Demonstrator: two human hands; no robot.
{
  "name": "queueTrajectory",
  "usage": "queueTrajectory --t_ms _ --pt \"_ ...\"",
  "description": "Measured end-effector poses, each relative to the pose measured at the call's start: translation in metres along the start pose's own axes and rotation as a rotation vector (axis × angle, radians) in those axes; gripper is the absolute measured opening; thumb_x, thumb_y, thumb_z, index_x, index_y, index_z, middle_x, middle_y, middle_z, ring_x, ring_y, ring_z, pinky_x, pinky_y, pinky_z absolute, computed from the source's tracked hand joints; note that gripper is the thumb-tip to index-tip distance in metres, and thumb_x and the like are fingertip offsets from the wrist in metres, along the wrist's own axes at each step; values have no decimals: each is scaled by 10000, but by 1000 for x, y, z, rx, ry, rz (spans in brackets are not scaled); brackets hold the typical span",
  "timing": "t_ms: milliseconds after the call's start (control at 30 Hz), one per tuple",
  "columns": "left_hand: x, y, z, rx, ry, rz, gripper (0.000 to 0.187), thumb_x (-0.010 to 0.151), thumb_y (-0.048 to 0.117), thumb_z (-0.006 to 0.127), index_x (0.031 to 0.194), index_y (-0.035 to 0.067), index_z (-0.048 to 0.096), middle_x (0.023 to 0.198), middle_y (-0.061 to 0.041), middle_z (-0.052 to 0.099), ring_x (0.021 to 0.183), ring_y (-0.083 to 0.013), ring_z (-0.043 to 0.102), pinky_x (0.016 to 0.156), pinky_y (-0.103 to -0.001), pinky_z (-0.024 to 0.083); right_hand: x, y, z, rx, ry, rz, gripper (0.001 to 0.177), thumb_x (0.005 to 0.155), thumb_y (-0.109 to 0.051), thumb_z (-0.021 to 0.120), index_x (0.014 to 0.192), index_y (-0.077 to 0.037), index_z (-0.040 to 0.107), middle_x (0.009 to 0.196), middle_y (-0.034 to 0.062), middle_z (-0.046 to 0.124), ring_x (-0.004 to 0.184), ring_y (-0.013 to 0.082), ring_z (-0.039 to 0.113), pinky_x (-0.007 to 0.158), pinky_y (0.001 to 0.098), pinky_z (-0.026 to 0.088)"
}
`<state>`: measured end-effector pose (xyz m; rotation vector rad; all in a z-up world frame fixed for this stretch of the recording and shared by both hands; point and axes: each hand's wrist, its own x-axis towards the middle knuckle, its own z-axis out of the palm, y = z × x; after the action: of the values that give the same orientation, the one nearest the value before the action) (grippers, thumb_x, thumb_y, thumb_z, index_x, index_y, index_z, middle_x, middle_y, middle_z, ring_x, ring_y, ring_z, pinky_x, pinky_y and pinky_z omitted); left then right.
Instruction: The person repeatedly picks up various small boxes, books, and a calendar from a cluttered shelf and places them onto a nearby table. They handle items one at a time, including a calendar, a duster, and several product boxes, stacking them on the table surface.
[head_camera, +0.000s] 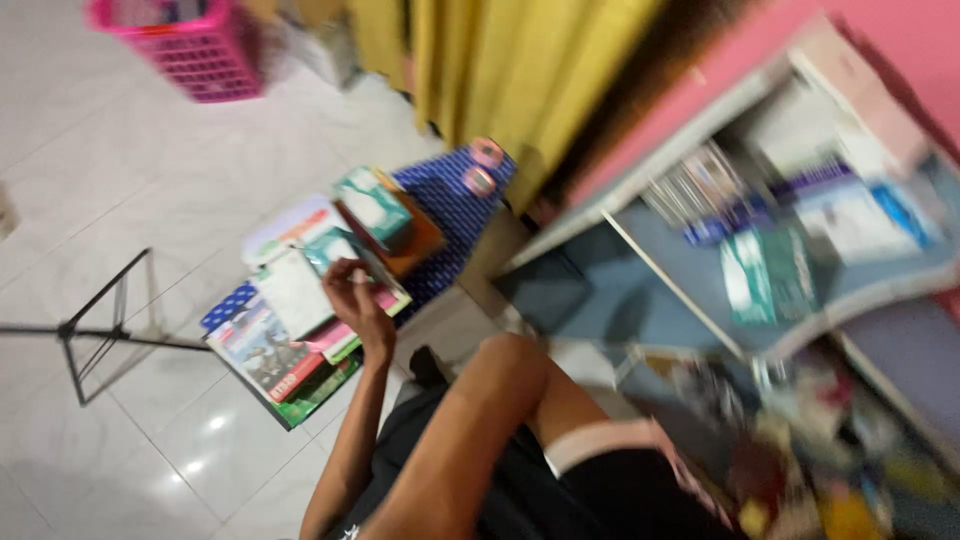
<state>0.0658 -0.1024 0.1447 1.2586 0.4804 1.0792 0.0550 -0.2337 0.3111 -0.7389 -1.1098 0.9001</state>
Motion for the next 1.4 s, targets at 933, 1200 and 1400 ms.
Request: queueTrajectory --t_ms 933,1200,1400 --pt "-340 49 275 -63 -752 -387 196 1065 178 642 1144 -2 647 869 -23 663 763 -79 609 695 -235 502 -379 -181 -155 -1540 1568 345 980 786 -287 936 1549 -26 379 1538 177 456 1338 361 358 1141 525 340" --pt "-343 65 243 -206 -655 -645 376 1043 324 589 1296 47 555 975 -61 626 835 -131 593 734 -295 539 -402 -186 -101 -1145 1469 -107 835 866 -258 900 1501 -41 403 1446 159 479 1351 292 485 1173 482 419" --pt "-302 62 180 -486 -773 -942 666 1001 609 412 1440 113 478 1155 -74 648 1035 -220 629 865 -414 578 -420 -220 -38 -877 828 143 885 773 -135 844 1523 -28 387 1504 158 487 1412 280 482 1215 403 376"
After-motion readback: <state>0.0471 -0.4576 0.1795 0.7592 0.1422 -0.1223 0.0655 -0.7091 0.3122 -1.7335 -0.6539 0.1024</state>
